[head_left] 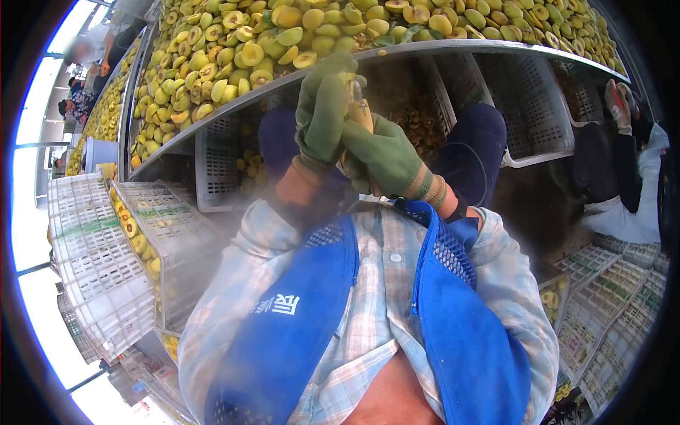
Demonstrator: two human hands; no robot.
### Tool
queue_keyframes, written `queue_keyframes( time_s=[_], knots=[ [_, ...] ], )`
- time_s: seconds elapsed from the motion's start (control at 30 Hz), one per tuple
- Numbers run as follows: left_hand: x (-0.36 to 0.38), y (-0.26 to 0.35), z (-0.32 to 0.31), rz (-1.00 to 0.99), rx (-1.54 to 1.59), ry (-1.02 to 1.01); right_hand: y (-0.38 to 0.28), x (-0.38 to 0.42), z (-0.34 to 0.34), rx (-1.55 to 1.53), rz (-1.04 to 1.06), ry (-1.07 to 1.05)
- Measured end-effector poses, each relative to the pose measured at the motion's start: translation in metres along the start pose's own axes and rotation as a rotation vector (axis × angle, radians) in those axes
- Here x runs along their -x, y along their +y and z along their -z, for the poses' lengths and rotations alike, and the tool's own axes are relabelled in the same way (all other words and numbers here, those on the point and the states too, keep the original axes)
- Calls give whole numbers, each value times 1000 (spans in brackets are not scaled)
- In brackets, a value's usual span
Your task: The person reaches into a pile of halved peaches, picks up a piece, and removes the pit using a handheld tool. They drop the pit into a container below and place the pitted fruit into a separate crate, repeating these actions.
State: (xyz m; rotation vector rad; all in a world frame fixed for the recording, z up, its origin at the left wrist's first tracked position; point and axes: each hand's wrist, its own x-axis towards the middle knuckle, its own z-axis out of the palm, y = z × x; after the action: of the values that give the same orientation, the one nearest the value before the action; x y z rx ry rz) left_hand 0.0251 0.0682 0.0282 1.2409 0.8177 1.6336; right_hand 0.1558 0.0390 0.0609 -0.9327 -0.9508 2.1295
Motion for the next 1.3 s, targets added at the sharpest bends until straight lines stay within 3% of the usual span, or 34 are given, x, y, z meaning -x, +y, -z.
queue_keyframes(
  time_s=[0.17, 0.47, 0.63, 0.73, 0.9, 0.97, 1.03, 1.13, 1.3],
  knots=[
    [-2, 3, 8, 50, -18, -40, -3, 1, 2, 213, 19, 46],
    [-10, 11, 17, 384, 200, -45, 2, -1, 10, 456, 11, 77],
    [1, 1, 14, 213, 37, -3, -4, 5, 4, 330, -89, 54],
    [2, 0, 11, 220, 31, 30, 7, 0, 0, 406, 25, 151],
    [0, 1, 9, 301, 78, 71, 36, -21, 24, 1013, 368, 229],
    [-1, 0, 9, 315, 188, 103, 39, -24, 24, 987, 408, 265],
    [0, 1, 5, 245, 166, 105, 43, -24, 10, 689, 359, 337],
    [6, 2, -1, 182, 127, 107, 26, -10, -8, 392, 150, 303],
    [10, -4, 3, 27, 57, 28, 18, -4, -12, 350, 72, 269]
  ],
)
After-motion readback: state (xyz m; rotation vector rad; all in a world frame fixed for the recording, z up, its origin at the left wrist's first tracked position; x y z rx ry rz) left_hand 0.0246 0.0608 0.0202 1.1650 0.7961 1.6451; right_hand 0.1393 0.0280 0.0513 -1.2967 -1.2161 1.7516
